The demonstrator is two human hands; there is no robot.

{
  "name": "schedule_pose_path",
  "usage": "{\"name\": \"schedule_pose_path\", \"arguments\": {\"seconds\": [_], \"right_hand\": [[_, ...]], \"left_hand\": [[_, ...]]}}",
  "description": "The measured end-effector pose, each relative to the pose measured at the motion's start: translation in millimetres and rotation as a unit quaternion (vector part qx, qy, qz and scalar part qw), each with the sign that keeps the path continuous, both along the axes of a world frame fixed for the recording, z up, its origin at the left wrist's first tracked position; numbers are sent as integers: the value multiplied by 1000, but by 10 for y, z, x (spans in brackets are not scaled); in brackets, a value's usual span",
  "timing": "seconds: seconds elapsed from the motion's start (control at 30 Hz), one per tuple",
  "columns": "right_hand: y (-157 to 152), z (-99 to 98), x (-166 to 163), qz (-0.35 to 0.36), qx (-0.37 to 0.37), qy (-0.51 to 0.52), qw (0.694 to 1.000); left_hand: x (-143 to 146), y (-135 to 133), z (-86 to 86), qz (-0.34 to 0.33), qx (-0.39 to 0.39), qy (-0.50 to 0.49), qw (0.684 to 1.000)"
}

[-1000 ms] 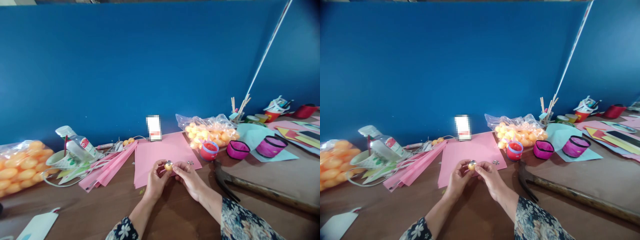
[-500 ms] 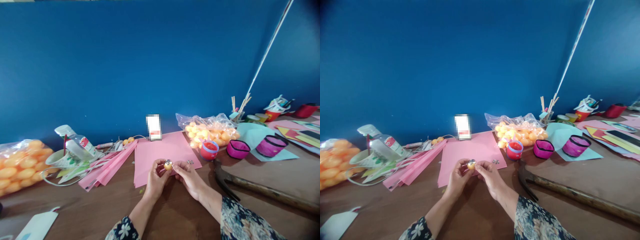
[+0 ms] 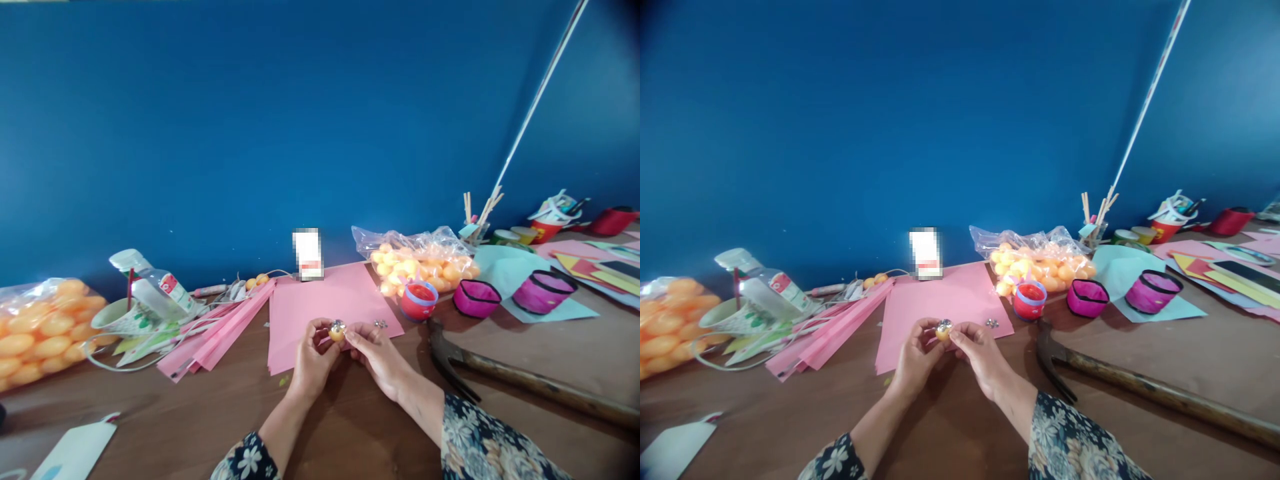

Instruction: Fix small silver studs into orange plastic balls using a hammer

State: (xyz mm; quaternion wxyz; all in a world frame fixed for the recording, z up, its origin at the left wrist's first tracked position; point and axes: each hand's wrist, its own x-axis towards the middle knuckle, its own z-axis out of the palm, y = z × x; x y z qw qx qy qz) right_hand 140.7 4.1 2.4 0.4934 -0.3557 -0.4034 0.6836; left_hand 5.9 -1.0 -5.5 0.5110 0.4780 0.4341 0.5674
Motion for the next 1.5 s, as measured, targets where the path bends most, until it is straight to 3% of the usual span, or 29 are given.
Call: {"name": "schedule_pose_path", "arguments": {"seconds": [1.1, 1.5], "right_hand": [[-14, 36, 11, 13, -11, -16, 1000], [1, 22, 15, 23, -15, -18, 999]], "left_hand": [[17, -12, 73, 3, -13, -3, 1000], [-36, 26, -42, 14, 42, 69, 997]]}}
